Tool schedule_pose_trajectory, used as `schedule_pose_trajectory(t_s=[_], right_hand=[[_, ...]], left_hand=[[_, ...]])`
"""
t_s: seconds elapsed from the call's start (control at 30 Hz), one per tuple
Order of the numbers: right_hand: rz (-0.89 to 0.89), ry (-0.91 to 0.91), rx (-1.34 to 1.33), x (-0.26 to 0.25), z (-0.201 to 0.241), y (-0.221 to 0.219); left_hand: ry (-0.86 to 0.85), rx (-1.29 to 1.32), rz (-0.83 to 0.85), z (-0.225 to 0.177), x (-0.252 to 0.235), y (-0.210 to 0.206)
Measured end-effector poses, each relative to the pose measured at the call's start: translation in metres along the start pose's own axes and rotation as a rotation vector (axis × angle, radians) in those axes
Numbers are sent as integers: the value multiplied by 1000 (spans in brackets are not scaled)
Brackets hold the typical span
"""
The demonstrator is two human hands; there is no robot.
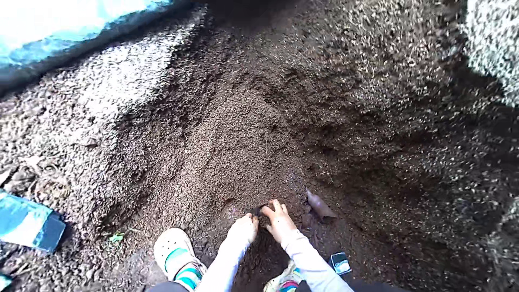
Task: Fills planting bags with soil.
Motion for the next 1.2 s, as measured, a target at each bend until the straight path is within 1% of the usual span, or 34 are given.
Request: schedule_pose_trajectory(t_s=[0.1, 0.17, 0.3, 0.4, 0.47, 0.53, 0.57, 0.63, 0.67, 0.73, 0.8, 0.83, 0.9, 0.97, 1.0, 1.07, 1.1, 1.13, 1.2], right_hand=[[-10, -14, 9, 15, 3, 10], [-83, 21, -4, 22, 4, 13], [-132, 31, -4, 22, -4, 1], [-280, 50, -50, 37, -11, 7], [-364, 72, -53, 38, -12, 2], [-419, 72, -28, 31, -9, -7], [-423, 62, 1, 26, -6, -11], [-364, 29, 64, 16, 2, -15], [-299, 12, 81, 11, 5, -14], [-128, 17, 58, 6, 5, -4], [-11, 107, -101, 10, -5, 15], [-12, 157, -237, 16, -16, 24], [-128, 226, -541, 37, -43, 39], [-293, 208, -800, 51, -71, 43], [-353, 166, -898, 51, -83, 40], [-370, 66, -978, 46, -97, 28], [-358, 48, -982, 43, -99, 23], [-343, 47, -982, 40, -98, 19], [-319, 53, -988, 38, -96, 16]], left_hand=[[-18, 22, 42, 4, 4, -4], [-14, 28, 79, 7, 4, -9], [-3, 15, 129, 8, -4, -30], [14, 22, 142, 9, -6, -39], [-40, 32, 130, 5, -10, -43], [-92, 38, 50, 1, -16, -44], [-81, 46, 25, -2, -11, -42], [-13, 50, -5, -4, 1, -37], [5, 53, -21, -2, 2, -36], [-12, 58, -41, 3, 2, -33], [-36, 28, -70, 6, 5, -25], [-54, 12, -128, 6, 10, -18], [-152, -35, -333, -1, 23, -4], [-348, -169, -520, -18, 23, 1], [-425, -259, -536, -30, 16, -3], [-486, -416, -434, -52, -7, -21], [-507, -473, -385, -60, -17, -30], [-552, -508, -390, -67, -23, -33], [-733, -513, -498, -80, -19, -33]])
Point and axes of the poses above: each hand's wrist, its own x-axis away from the middle knuckle, its own y-axis out of the back of the hand, z = x × y, the point moved 9 cm from there along -x, towards the middle knuckle, and after that the axes turned 10 degrees about z, right-handed, at the moved point
